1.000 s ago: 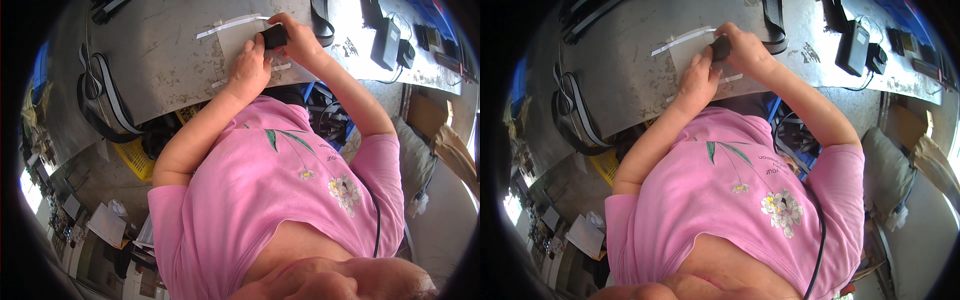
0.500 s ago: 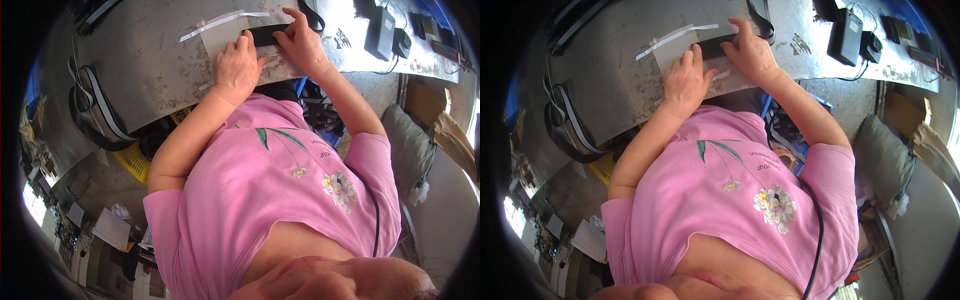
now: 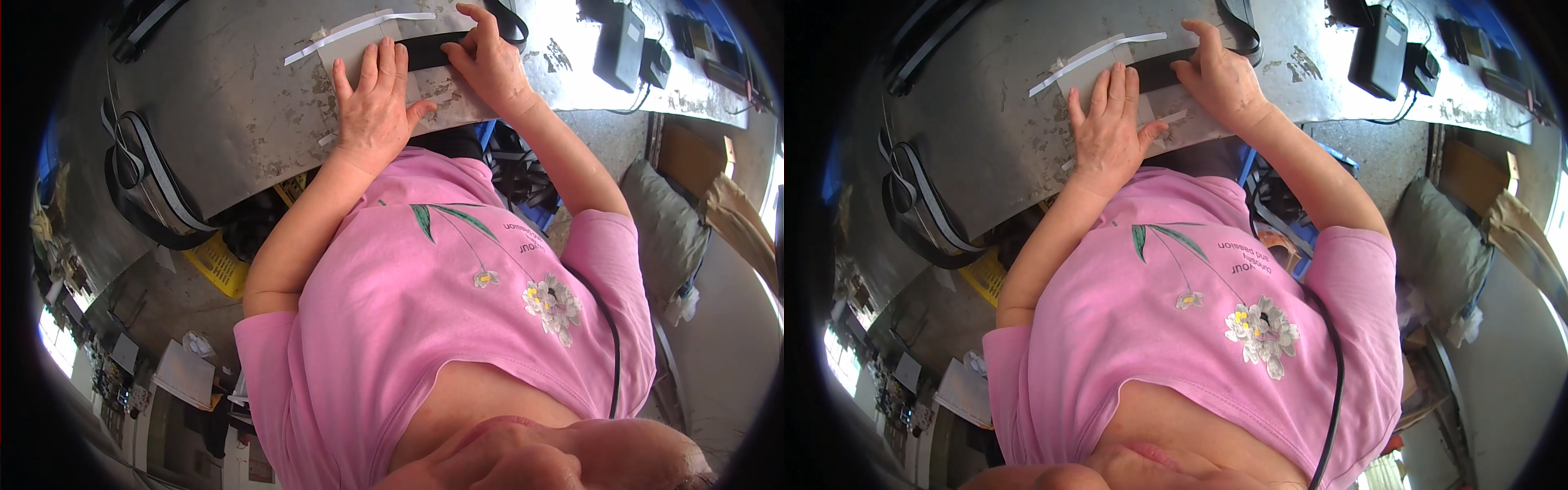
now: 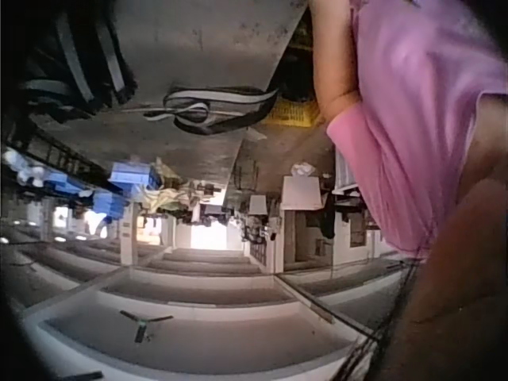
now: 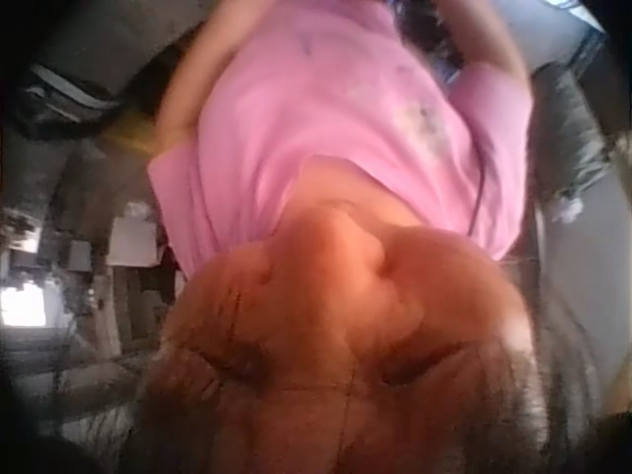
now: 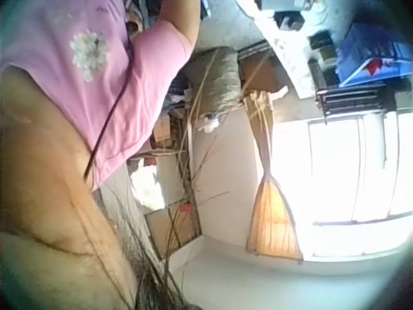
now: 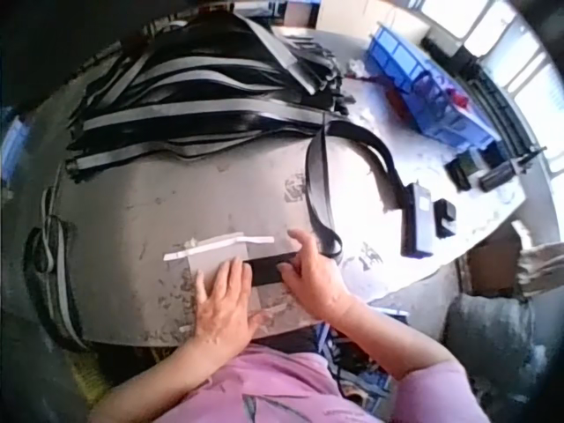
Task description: The recorder is applying white adhesive strips to black fabric straps on a workbench in a factory setting.
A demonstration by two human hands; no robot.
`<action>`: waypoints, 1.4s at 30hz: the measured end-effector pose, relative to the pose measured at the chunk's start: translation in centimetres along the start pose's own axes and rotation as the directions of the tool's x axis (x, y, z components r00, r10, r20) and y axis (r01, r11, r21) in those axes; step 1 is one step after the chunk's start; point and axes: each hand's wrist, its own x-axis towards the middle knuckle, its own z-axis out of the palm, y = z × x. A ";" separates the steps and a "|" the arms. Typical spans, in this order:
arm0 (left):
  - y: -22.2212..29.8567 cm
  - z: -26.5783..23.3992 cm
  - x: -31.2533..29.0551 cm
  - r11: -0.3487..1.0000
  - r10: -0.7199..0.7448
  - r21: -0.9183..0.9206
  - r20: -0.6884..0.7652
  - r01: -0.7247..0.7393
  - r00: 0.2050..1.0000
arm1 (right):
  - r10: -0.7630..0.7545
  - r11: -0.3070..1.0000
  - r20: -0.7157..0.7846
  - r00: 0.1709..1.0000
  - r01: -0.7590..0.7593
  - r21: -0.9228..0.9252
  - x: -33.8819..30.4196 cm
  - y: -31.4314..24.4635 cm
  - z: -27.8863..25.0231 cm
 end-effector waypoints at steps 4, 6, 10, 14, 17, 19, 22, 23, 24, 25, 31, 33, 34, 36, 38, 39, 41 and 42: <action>0.0 0.0 -0.1 1.000 -0.001 0.007 -0.005 0.001 1.000 | -0.001 0.995 -0.002 1.000 0.001 -0.099 0.2 -0.1 0.5; -0.2 -0.2 -0.1 0.999 0.025 0.038 -0.003 -0.025 1.000 | 0.000 0.991 0.007 1.000 0.001 -0.137 0.4 -0.2 0.4; -0.3 -0.6 0.1 0.997 0.038 0.073 0.022 -0.040 0.999 | 0.022 0.965 0.074 0.997 -0.002 -0.263 0.4 -1.2 -0.2; -0.2 -0.5 0.5 0.996 0.050 0.076 0.011 -0.051 0.999 | -0.263 0.921 0.019 0.965 0.257 -0.292 -1.0 -2.7 -0.2; 0.1 -0.3 0.7 0.994 0.075 0.079 0.013 -0.076 0.997 | -0.457 0.859 0.203 0.866 0.489 -0.154 -1.8 -3.5 0.4; 0.3 -1.2 0.8 0.994 0.099 0.040 0.016 -0.099 0.995 | -0.478 0.848 0.217 0.851 0.512 -0.139 -2.8 -1.4 1.5; 0.2 -1.0 0.6 0.988 0.105 0.115 0.014 -0.106 0.994 | -0.424 0.854 0.235 0.875 0.473 -0.219 -3.3 -1.0 0.5; -0.1 -1.0 0.7 0.991 0.105 0.085 -0.022 -0.103 0.994 | -0.419 0.854 0.194 0.887 0.457 -0.248 -3.1 -1.3 0.2; -0.3 -0.9 0.9 0.993 0.104 0.055 -0.059 -0.100 0.993 | -0.428 0.848 0.188 0.884 0.465 -0.256 -3.1 -1.4 -0.7; -0.5 -0.4 1.3 0.993 0.120 0.012 -0.122 -0.119 0.985 | -0.309 0.927 0.160 0.938 0.334 -0.168 -3.4 -1.5 -2.1; -0.3 -2.2 6.1 0.985 0.125 -0.115 -0.015 -0.126 0.992 | -0.331 0.795 -0.462 0.823 -0.020 -0.606 5.4 4.9 -12.9; 0.1 -2.4 6.6 0.985 0.115 -0.130 -0.020 -0.117 0.993 | -0.019 0.659 -0.457 0.889 -0.332 -0.675 7.1 8.8 -14.4; -0.1 -2.2 6.7 0.987 0.098 -0.129 -0.019 -0.099 0.995 | 0.098 0.593 -0.386 0.917 -0.365 -0.717 7.6 9.3 -14.5; -0.2 -2.0 7.0 0.976 0.144 -0.174 0.070 -0.130 0.987 | 0.232 0.608 -0.313 0.921 -0.388 -0.693 8.4 11.1 -14.6; -1.1 -1.7 6.5 0.892 0.260 -0.374 -0.030 -0.252 0.965 | 0.223 0.635 -0.341 0.913 -0.401 -0.660 8.6 13.3 -14.8; -2.0 -2.6 5.7 0.888 0.240 -0.398 -0.026 -0.231 0.970 | 0.128 0.655 -0.316 0.940 -0.319 -0.685 8.2 13.0 -14.6; -4.5 -4.8 4.5 0.890 0.194 -0.419 -0.012 -0.181 0.981 | 0.047 0.697 -0.303 0.952 -0.249 -0.672 7.5 11.5 -15.1; -6.8 -6.3 3.4 0.888 0.152 -0.433 -0.047 -0.157 0.987 | -0.019 0.710 -0.298 0.954 -0.197 -0.676 7.4 11.4 -15.6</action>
